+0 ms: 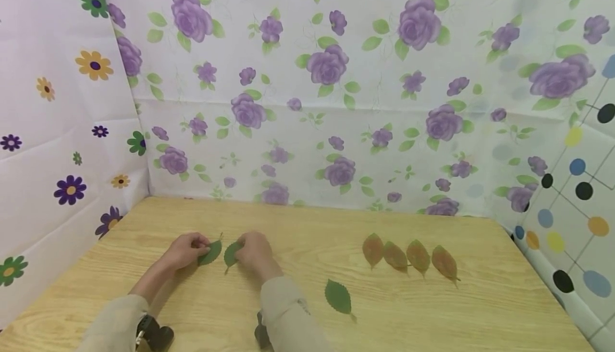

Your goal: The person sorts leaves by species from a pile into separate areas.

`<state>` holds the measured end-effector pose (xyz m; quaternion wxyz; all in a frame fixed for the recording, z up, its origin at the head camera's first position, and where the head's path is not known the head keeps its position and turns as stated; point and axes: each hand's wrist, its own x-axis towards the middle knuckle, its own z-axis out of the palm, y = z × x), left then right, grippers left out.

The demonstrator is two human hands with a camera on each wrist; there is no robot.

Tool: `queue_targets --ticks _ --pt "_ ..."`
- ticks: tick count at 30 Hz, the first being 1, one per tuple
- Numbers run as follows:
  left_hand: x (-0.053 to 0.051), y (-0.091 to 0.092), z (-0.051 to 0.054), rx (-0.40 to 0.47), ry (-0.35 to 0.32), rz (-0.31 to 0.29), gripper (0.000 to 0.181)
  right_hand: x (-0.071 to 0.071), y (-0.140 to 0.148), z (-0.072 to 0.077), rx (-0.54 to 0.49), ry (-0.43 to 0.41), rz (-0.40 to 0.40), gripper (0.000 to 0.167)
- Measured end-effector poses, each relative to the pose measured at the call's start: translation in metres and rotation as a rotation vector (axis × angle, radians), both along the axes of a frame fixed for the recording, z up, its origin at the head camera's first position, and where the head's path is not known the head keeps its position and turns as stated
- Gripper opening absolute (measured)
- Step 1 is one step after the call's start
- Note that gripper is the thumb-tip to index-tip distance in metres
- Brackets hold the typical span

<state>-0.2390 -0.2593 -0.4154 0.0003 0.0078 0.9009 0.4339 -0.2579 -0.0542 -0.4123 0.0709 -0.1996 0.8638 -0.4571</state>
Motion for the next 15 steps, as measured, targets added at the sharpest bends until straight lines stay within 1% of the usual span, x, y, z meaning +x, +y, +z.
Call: queue_targets --ticks 5,10,15 --pt "0.0011 0.0005 0.0031 0.000 -0.008 -0.001 0.012 -0.0003 0.0000 0.0024 0.025 -0.001 -0.007 0.027" --pt "0.0022 0.0001 0.0012 -0.003 -0.005 -0.003 0.012 0.0001 -0.0011 0.0007 0.030 -0.009 -0.010 0.029" --pt "0.0013 0.0010 0.0020 0.003 -0.006 -0.003 0.012 0.0006 0.0002 0.0020 0.025 -0.007 0.000 0.028"
